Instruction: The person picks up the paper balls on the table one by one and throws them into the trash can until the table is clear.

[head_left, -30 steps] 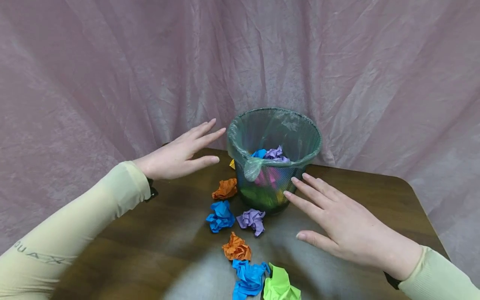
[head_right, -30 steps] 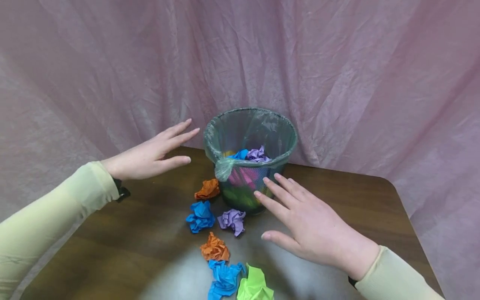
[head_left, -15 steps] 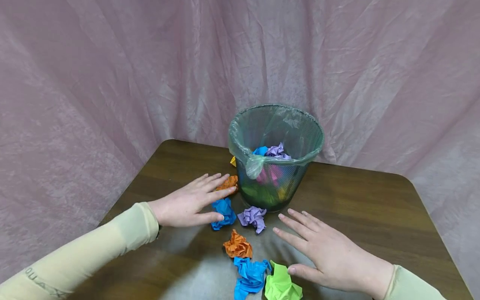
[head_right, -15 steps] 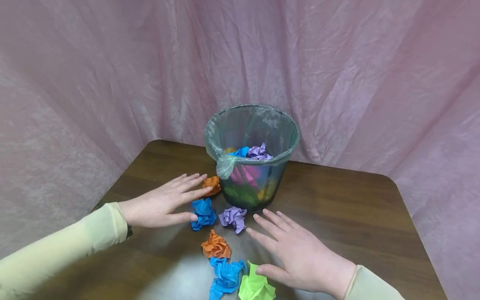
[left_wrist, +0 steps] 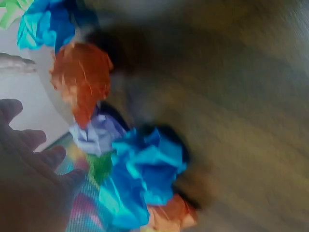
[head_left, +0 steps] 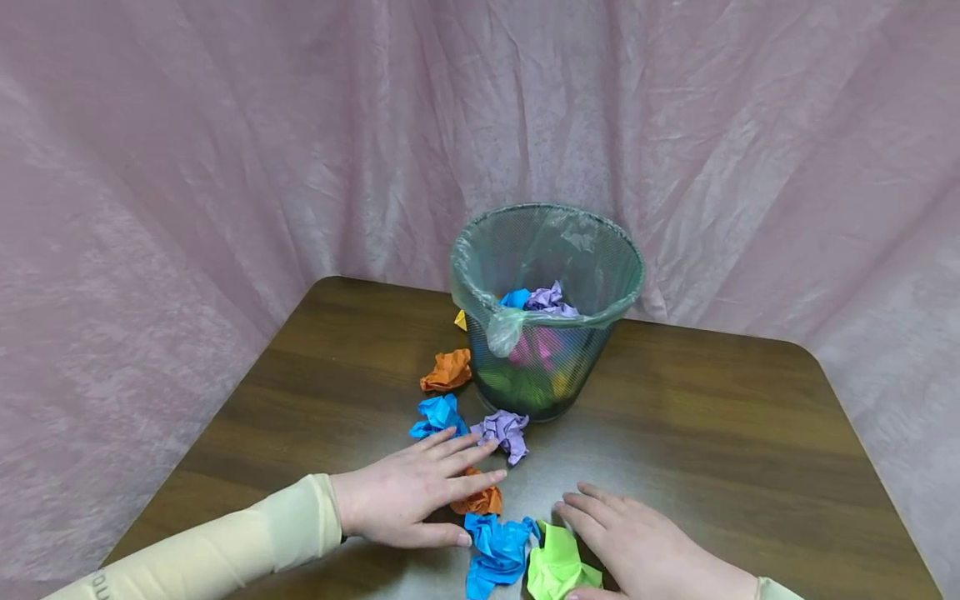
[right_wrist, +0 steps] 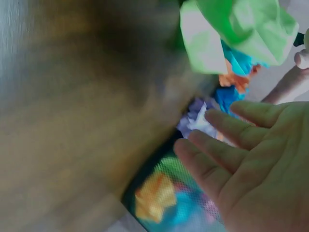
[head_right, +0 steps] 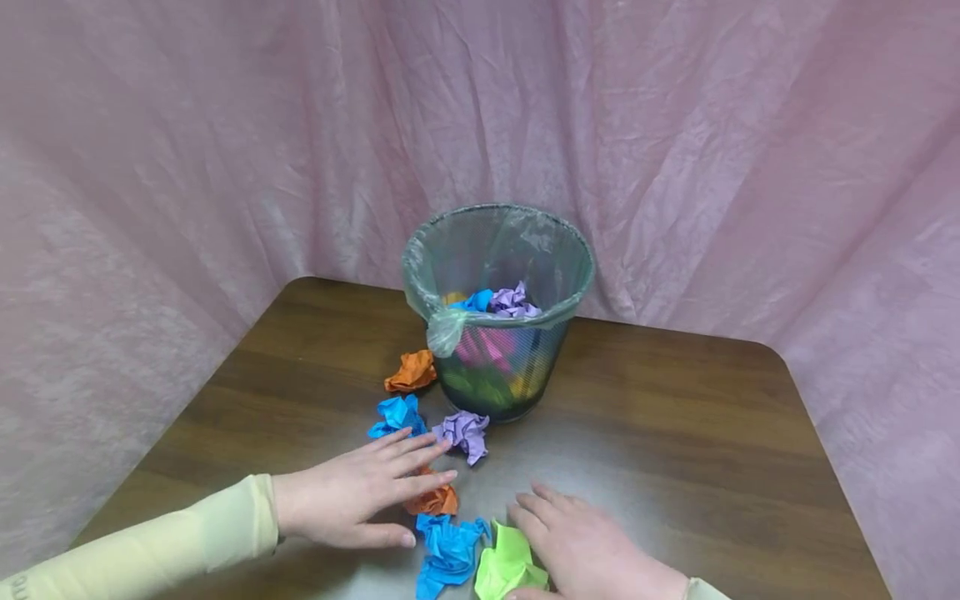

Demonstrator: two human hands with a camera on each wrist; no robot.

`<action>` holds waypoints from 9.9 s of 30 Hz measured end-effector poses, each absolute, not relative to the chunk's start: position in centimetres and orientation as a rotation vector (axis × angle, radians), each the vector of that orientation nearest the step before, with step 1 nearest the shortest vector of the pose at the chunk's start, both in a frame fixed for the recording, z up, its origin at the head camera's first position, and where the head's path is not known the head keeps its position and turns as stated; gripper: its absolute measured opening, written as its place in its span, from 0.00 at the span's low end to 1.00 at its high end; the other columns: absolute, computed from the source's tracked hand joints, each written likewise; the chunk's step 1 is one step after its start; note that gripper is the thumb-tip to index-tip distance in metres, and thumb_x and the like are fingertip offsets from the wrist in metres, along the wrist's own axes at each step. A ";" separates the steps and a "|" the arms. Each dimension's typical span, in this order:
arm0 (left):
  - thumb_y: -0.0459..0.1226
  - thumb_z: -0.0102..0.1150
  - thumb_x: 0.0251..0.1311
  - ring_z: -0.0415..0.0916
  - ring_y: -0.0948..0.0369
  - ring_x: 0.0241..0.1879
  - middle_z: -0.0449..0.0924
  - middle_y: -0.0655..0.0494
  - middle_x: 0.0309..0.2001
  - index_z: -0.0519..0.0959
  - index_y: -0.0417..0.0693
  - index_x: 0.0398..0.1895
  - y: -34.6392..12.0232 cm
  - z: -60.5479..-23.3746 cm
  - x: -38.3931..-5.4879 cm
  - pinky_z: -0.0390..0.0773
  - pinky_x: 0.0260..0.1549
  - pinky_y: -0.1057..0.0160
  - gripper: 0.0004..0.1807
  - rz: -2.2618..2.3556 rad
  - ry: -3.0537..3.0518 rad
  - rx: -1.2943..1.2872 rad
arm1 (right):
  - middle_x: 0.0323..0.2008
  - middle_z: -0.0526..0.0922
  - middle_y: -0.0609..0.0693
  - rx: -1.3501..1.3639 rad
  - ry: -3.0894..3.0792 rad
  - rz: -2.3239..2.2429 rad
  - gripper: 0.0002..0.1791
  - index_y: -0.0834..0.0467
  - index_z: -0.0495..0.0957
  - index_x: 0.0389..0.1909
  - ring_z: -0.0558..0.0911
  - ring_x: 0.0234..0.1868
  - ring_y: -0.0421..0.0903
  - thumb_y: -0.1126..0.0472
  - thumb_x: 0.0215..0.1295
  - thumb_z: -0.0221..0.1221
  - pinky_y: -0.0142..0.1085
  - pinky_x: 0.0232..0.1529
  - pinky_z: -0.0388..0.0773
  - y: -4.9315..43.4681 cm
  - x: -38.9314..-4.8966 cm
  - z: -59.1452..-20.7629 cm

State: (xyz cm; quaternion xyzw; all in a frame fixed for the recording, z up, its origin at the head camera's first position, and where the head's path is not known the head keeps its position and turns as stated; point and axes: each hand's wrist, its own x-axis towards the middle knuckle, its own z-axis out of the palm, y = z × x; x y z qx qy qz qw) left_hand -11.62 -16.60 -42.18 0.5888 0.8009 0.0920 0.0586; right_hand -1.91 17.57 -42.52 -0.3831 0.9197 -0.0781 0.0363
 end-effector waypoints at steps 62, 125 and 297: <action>0.66 0.31 0.75 0.39 0.53 0.81 0.33 0.60 0.83 0.48 0.64 0.84 -12.9 -43.3 -11.0 0.48 0.75 0.41 0.39 0.264 2.324 1.822 | 0.43 0.78 0.38 -1.248 2.911 -0.412 0.19 0.51 0.82 0.53 0.75 0.44 0.38 0.66 0.61 0.66 0.34 0.42 0.80 17.3 -3.5 -46.0; 0.68 0.34 0.73 0.25 0.59 0.80 0.35 0.54 0.83 0.46 0.65 0.84 -5.6 -31.8 -11.2 0.35 0.77 0.51 0.41 -0.015 2.333 2.228 | 0.27 0.78 0.48 -1.327 3.696 -0.324 0.24 0.58 0.90 0.42 0.71 0.26 0.40 0.83 0.49 0.60 0.31 0.29 0.65 25.9 -12.3 -24.0; 0.67 0.38 0.73 0.41 0.45 0.80 0.39 0.50 0.83 0.50 0.64 0.83 -25.4 -41.4 -20.1 0.43 0.74 0.37 0.41 0.423 2.859 1.042 | 0.69 0.70 0.46 -1.924 2.533 0.006 0.24 0.40 0.76 0.67 0.74 0.58 0.42 0.38 0.78 0.49 0.25 0.45 0.77 9.6 -4.6 -45.7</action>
